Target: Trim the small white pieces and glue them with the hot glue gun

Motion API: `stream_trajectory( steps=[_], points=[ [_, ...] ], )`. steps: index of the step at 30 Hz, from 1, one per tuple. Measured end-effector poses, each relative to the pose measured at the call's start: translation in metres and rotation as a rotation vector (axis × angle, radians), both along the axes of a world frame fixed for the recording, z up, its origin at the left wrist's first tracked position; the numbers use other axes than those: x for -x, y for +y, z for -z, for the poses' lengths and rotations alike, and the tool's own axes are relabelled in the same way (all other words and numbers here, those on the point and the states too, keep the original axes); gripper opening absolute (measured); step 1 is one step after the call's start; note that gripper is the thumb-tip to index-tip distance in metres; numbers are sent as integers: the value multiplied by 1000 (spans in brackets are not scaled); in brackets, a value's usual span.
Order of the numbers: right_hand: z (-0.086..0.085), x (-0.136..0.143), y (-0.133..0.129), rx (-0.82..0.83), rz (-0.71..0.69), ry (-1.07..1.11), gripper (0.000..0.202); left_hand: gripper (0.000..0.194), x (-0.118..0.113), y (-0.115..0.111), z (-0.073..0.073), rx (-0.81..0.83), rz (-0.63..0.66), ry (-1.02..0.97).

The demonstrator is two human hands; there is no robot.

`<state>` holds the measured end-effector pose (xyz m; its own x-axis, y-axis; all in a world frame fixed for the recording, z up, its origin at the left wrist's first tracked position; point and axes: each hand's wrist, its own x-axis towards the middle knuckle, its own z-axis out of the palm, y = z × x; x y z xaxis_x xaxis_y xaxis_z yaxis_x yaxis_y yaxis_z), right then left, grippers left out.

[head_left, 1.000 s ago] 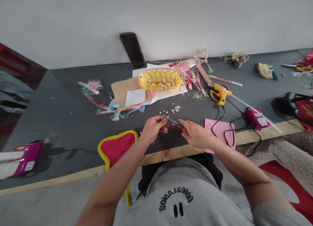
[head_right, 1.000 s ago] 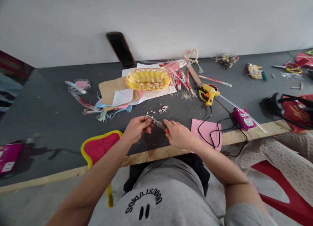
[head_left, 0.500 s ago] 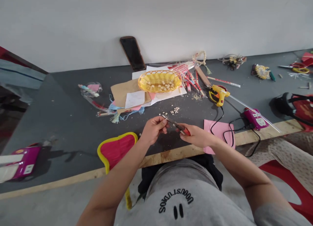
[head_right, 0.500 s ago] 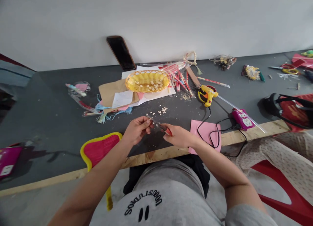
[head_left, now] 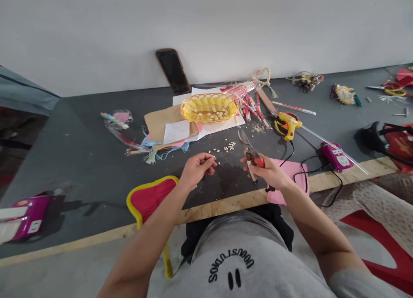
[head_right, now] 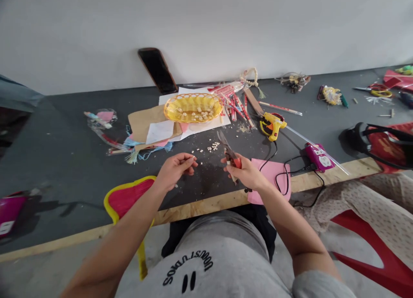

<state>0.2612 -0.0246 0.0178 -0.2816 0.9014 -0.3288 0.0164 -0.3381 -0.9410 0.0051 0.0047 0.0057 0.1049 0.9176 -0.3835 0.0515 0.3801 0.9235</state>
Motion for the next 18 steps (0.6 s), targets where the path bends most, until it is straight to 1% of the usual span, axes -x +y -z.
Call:
stream_trajectory(
  steps=[4,7,10,13,15,18],
  points=[
    [-7,-15,-2,-124,86,-109,41,54,-6,-3,0,-1,5,8],
    [-12,-25,7,-205,188,-176,39,50,-9,-5,0,-21,72,58],
    [-10,-33,30,-204,282,-112,38,44,-8,-6,3,-66,205,171],
    [-2,-37,61,-129,247,-54,30,35,-5,-4,7,-157,296,332],
    [3,-38,79,-67,228,-63,26,31,-3,-2,9,-237,285,414],
    [9,-33,97,-38,251,-75,25,31,-3,-1,12,-326,184,394]
  ],
)
